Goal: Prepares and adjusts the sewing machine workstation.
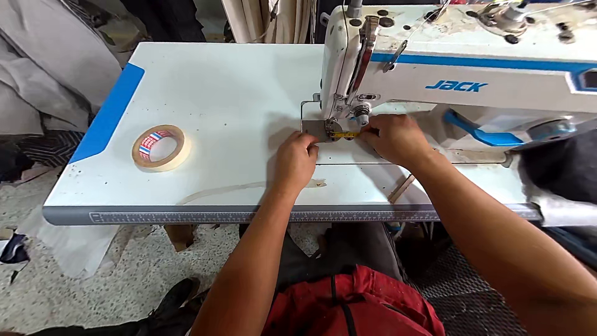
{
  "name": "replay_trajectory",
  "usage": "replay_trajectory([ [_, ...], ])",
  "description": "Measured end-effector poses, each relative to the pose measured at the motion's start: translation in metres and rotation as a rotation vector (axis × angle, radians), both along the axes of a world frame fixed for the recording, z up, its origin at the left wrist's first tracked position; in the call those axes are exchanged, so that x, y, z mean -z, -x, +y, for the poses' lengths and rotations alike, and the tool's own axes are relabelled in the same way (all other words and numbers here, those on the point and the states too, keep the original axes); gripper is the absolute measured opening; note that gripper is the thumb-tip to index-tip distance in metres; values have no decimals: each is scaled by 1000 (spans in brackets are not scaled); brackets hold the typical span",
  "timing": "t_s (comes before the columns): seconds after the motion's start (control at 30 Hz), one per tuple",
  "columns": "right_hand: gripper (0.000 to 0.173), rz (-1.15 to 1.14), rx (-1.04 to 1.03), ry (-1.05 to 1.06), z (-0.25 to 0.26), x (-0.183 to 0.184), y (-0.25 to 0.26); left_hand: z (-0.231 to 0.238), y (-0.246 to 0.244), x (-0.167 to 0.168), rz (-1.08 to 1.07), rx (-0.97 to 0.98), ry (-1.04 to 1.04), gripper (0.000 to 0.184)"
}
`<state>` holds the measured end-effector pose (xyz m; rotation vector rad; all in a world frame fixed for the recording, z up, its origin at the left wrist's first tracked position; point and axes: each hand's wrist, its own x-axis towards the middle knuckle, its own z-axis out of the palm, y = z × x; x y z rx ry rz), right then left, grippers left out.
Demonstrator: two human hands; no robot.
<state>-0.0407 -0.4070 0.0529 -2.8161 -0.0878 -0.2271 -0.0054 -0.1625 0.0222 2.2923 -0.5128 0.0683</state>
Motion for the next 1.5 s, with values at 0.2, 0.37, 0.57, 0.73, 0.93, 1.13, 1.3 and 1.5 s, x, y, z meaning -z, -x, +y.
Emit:
replay_trajectory([
  [0.2,15,9,-3,0,-1,-1,1,-1,1,4,-79,24,-13,15],
  [0.37,13,24,-10,9,0,-2,0,0,1,4,-94,29,-13,15],
  [0.57,14,-76,-34,20,-2,6,2,0,1,4,-81,30,-20,15],
  [0.73,13,-140,-49,18,-3,9,3,1,1,5,-89,35,-9,15],
  [0.93,13,-86,-44,33,0,4,1,2,1,5,-94,38,-8,14],
  [1.13,13,-87,-32,40,1,4,3,2,1,5,-79,39,1,14],
  [1.3,14,-64,-20,22,3,1,5,2,0,5,-92,52,11,15],
  [1.5,14,-84,-33,40,3,1,5,2,0,5,-81,45,2,15],
])
